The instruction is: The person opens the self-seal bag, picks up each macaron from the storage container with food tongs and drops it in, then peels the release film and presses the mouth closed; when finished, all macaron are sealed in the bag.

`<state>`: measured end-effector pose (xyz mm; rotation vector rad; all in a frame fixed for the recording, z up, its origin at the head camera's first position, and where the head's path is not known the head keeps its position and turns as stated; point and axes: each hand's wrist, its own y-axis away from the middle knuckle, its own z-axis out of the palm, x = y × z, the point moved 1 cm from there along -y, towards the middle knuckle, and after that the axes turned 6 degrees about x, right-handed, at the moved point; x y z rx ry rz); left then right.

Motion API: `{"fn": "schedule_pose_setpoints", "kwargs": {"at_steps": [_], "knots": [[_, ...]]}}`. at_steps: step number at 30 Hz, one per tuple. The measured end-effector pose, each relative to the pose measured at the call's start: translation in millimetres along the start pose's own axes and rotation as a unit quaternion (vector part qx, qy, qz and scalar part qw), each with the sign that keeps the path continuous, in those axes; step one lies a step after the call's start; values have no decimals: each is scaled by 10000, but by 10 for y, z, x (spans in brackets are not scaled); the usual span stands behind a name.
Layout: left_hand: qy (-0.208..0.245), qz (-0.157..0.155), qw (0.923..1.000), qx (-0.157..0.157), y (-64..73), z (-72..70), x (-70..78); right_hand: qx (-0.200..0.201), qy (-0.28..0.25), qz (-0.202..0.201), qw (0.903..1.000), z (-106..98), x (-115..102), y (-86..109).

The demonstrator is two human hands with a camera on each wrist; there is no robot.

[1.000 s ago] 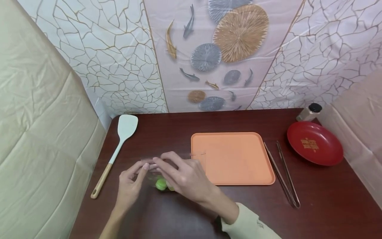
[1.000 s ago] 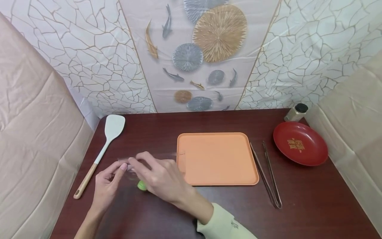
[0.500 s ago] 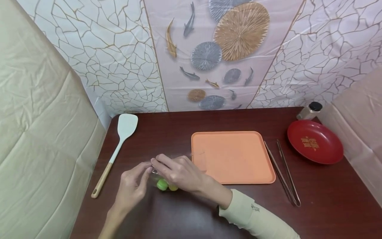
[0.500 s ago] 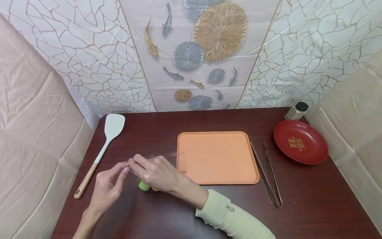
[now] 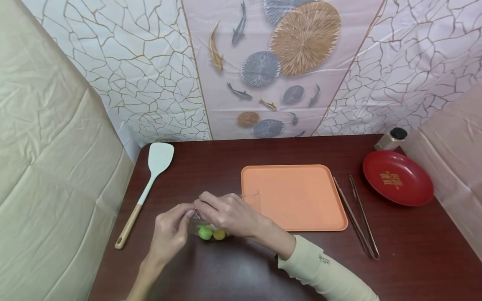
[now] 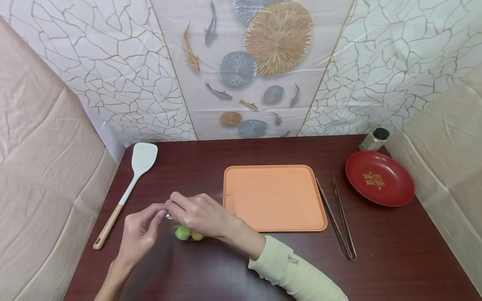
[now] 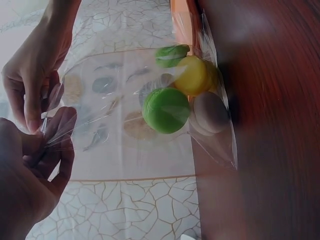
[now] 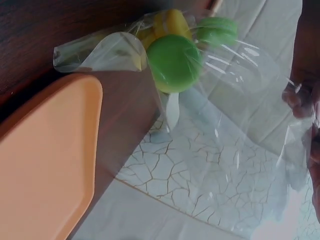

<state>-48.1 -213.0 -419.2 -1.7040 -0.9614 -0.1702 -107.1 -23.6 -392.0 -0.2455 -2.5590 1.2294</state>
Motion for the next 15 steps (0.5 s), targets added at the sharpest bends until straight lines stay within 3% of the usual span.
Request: {"fn": "schedule_pose_setpoints", "kwargs": {"at_steps": [6, 15], "knots": [[-50, -257, 9997, 14, -24, -16, 22, -141, 9, -134, 9998, -21, -5, 15], [-448, -5, 9989, -161, -57, -15, 3, -176, 651, -718, 9951, 7, 14, -54]]}}
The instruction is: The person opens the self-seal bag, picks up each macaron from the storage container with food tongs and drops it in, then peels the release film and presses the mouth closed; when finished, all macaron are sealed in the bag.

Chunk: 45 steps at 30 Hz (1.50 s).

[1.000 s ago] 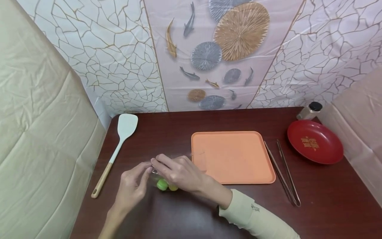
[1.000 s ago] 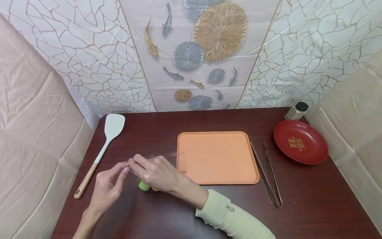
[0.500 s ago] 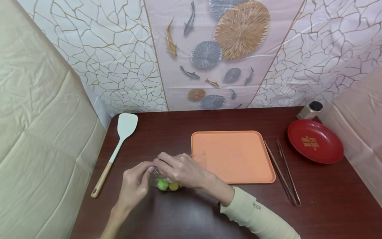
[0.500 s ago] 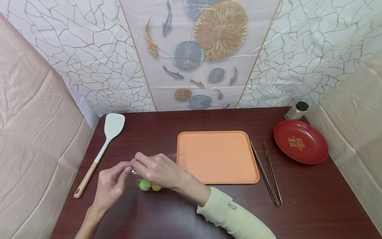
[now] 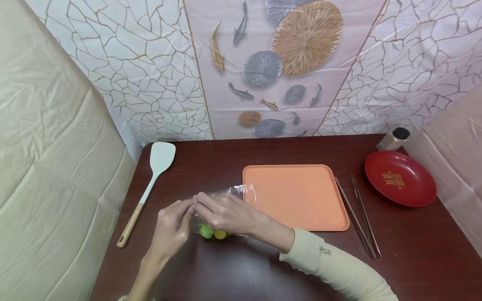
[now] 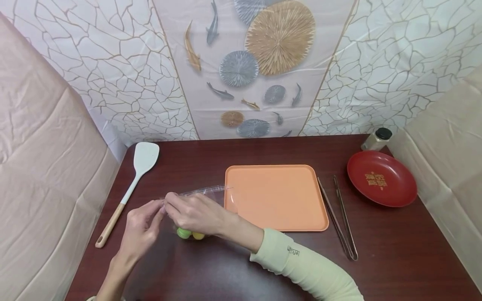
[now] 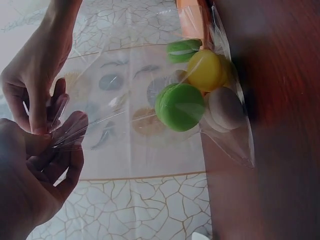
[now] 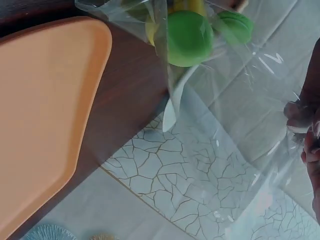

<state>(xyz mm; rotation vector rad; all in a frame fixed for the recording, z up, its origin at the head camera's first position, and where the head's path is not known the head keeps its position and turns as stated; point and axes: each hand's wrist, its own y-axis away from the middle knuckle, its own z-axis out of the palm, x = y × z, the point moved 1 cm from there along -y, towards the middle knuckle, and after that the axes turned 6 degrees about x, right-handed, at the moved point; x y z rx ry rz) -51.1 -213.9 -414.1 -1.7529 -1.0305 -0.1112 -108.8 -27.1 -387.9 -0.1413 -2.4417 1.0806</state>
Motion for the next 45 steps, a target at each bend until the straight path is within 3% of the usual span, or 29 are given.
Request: {"fn": "schedule_pose_setpoints", "kwargs": {"at_steps": [7, 16, 21, 26, 32, 34, 39, 45], "knots": [[137, 227, 9996, 95, -34, 37, 13, 202, -674, 462, 9964, 23, 34, -16], [430, 8, 9989, 201, -9, 3, 6, -18, -805, 415, 9959, 9, 78, 1], [266, 294, 9991, 156, -38, 7, 3, -11, -807, 453, 9957, -8, 83, -13], [345, 464, 9981, 209, -33, 16, -17, 293, -1156, 870, 9890, 14, 45, -28], [598, 417, 9963, 456, 10, 43, -55, 654, -1815, 1635, 9675, 32, -14, -24], [712, 466, 9948, 560, 20, 58, -57, 849, -2049, 1951, 9554, 36, -18, -7], [982, 463, 9913, 745, 38, 75, -51, 1342, -2683, 2739, 9138, 3, 4, 53], [1094, 376, 9905, 738, 54, 76, -46, 1608, -2843, 3300, 8857, -109, 70, 191]]}}
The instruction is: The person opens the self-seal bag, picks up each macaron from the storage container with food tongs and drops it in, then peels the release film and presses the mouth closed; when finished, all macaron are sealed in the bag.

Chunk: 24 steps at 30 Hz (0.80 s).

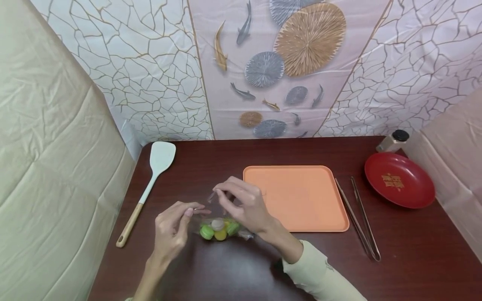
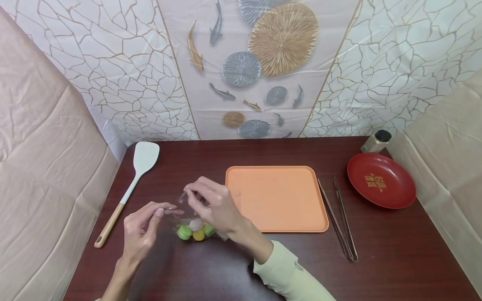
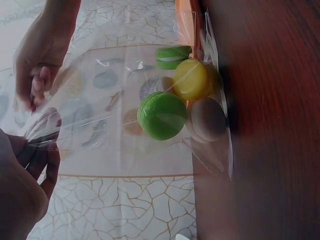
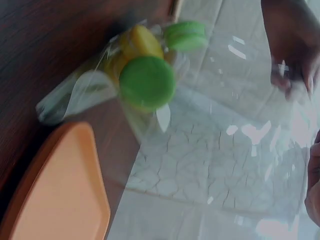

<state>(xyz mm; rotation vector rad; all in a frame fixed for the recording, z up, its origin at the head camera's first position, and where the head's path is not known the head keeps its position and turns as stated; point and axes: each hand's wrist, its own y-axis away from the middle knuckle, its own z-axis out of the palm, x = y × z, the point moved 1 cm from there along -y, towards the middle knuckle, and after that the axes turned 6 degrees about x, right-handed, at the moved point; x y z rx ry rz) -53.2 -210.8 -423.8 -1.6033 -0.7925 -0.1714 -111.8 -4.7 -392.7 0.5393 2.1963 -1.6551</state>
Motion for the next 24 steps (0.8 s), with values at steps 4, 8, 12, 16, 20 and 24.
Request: {"fn": "schedule_pose_setpoints", "kwargs": {"at_steps": [4, 8, 12, 16, 20, 24], "knots": [[20, -41, 10000, 72, 12, -6, 12, 259, 5, 248, 9994, -174, 41, 45], [53, -61, 9998, 165, 16, -12, 15, 399, 120, 404, 9983, -321, 62, 95], [82, -75, 9997, 216, 23, -12, 16, 485, 126, 448, 9977, -437, 70, 143], [105, -106, 9996, 225, 35, -10, 16, 663, 28, 452, 9968, -558, 75, 184], [130, -118, 9996, 243, 44, -9, 20, 922, -271, 633, 9934, -697, 77, 230], [163, -154, 9994, 250, 48, -14, 20, 1147, -439, 937, 9880, -863, 72, 292]]}}
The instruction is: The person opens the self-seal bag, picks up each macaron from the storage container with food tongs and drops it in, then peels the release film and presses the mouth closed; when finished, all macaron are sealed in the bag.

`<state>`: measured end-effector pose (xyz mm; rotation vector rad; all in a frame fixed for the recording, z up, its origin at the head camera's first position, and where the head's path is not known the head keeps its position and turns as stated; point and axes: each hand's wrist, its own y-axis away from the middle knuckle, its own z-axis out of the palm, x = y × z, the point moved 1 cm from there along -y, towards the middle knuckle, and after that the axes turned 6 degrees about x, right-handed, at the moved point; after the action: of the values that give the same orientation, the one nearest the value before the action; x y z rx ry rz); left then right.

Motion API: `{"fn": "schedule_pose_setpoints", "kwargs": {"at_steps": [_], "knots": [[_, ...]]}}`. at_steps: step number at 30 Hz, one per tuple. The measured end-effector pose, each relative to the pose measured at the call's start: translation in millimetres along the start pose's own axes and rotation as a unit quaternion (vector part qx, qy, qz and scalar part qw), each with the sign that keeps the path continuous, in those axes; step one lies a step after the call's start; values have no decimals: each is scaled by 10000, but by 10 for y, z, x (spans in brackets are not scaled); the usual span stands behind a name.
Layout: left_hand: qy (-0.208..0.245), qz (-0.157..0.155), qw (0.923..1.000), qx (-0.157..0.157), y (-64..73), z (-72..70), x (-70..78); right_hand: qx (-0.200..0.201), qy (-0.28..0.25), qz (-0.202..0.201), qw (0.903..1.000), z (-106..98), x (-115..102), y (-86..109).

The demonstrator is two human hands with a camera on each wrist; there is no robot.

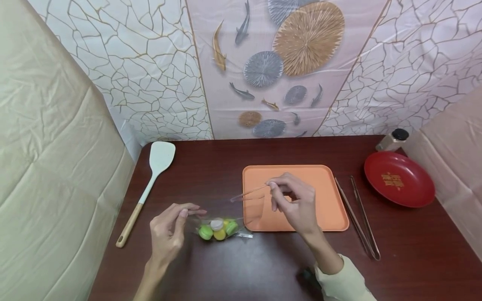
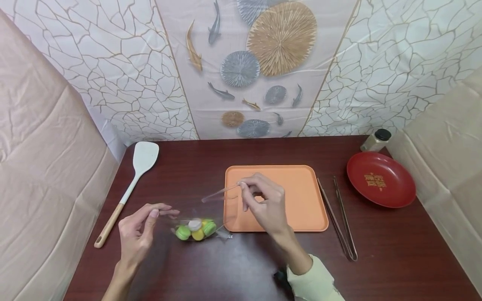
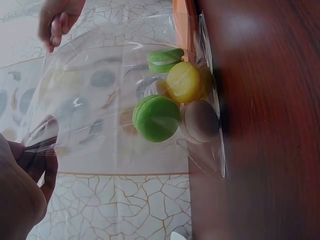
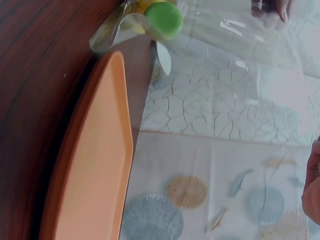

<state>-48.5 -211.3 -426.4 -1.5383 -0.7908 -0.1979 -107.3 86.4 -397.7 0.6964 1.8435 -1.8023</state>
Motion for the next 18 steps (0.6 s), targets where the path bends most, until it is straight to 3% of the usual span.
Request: {"fn": "schedule_pose_setpoints", "kwargs": {"at_steps": [10, 15, 18], "knots": [[16, -56, 10000, 0, 19, -9, -9, 507, 358, 417, 9972, -512, 53, 176], [21, -113, 9999, 12, 18, -22, -8, 824, 761, 649, 9916, -742, 38, 228], [8, -113, 9999, 10, 22, -26, -14, 1037, 742, 850, 9882, -876, 39, 244]]}}
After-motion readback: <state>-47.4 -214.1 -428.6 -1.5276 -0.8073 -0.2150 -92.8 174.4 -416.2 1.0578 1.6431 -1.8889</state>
